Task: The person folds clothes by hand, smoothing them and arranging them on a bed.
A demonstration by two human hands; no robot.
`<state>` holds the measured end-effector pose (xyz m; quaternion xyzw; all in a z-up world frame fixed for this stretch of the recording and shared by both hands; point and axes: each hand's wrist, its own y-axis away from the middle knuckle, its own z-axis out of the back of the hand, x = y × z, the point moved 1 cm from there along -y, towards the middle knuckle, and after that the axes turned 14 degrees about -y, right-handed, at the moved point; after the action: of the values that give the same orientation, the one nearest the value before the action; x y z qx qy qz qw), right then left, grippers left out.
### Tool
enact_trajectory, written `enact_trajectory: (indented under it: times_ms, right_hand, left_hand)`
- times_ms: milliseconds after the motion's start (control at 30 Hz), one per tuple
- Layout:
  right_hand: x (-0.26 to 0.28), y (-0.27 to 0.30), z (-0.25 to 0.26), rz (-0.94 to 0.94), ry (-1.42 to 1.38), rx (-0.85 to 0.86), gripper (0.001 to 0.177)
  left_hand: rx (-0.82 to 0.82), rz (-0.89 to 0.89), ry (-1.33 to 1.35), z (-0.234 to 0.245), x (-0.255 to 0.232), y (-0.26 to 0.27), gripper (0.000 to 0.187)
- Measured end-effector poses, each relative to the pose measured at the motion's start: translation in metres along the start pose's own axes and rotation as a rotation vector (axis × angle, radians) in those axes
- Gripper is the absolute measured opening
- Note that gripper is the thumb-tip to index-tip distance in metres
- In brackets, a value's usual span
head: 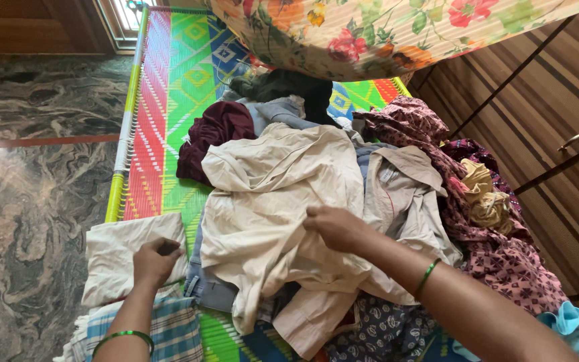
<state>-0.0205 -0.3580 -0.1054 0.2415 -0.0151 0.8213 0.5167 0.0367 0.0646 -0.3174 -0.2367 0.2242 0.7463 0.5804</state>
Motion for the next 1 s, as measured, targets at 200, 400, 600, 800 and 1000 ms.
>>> enact_trajectory:
  times_ms: [200, 400, 600, 800, 1000]
  right_hand:
    - [0.004, 0.005, -0.017, 0.433, 0.065, -0.412, 0.042]
    - [-0.012, 0.048, -0.089, 0.445, 0.425, 0.256, 0.025]
    - [-0.034, 0.062, -0.085, 0.188, 0.487, 0.222, 0.042]
    - [-0.009, 0.077, -0.077, -0.136, 0.188, 0.111, 0.028]
    - [0.009, 0.046, -0.181, -0.773, -1.047, -0.202, 0.044]
  left_hand:
    - [0.292, 0.043, -0.24, -0.027, -0.018, 0.028, 0.051]
    - [0.143, -0.129, -0.302, -0.027, -0.066, 0.067, 0.052]
    - [0.123, -0.148, -0.341, -0.04, -0.074, 0.043, 0.041]
    - [-0.151, 0.429, 0.068, -0.074, 0.0, -0.005, 0.04]
    - [0.725, 0.558, 0.729, -0.123, 0.026, 0.111, 0.043]
